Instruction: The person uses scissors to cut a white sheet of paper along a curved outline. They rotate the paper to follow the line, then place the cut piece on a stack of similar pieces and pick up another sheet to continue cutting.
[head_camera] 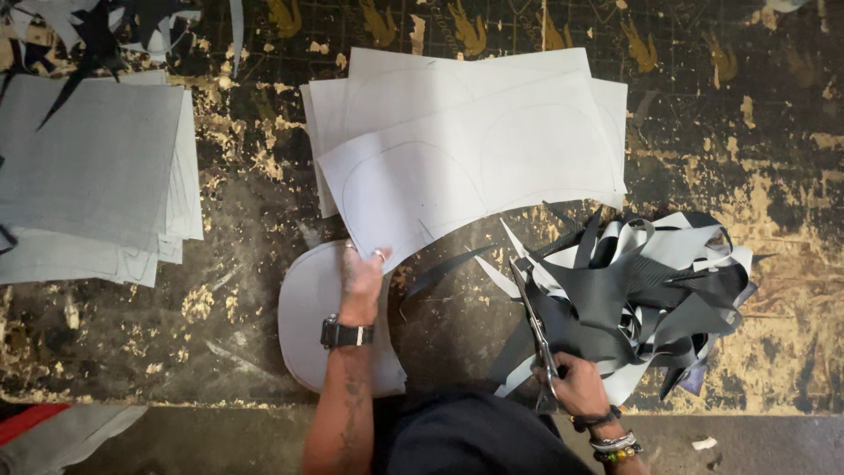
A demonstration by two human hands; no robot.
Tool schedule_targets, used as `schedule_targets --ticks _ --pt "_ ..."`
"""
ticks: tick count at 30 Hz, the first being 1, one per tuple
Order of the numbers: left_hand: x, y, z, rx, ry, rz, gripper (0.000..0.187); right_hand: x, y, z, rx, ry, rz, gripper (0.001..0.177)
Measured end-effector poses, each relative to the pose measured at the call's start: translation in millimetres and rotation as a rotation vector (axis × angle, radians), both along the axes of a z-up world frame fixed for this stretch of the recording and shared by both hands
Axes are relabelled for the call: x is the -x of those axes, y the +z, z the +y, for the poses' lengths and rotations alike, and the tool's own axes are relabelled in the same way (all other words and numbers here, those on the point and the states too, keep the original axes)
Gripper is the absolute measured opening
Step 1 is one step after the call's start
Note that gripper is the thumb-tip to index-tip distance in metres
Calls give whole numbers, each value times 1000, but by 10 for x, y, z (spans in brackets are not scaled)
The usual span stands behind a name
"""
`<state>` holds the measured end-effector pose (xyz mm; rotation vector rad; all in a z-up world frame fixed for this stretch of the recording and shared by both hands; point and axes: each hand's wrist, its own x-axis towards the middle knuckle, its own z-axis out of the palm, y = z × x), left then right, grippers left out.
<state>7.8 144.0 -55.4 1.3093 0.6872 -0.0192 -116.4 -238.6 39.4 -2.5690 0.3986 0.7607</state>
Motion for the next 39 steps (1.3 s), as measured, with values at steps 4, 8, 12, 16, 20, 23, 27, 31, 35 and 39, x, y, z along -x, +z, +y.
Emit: schedule_targets --ticks 4,8,12,16,20,23,27,31,35,39 --pt "-252 128 19 20 24 288 41 -17 45 22 9 -64 71 33" --pt "-480 306 -58 -245 -17 346 38 -9 31 12 -12 -77 36 35" --pt "-608 310 -231 -375 -203 401 38 20 3 -8 -41 -72 -25 31" --pt "-680 162 -471 -872 -275 100 48 14 -9 -20 -5 -33 -34 33" --pt "-679 36 -666 -860 -137 26 33 17 -13 -5 11 -28 -26 33" --pt "-593 22 -755 -828 59 -183 57 29 -24 -11 26 -32 1 31" --pt "-450 14 -645 -525 49 4 78 108 -63 -41 -153 -31 -26 30" --pt "-404 39 -342 359 91 280 54 238 -192 -33 -490 -326 197 40" --pt "-303 193 -225 138 -69 215 37 228 -347 -150 -605 -307 373 48" --pt "-212 308 -258 -154 -227 356 32 250 -423 -243 -787 -329 478 63"
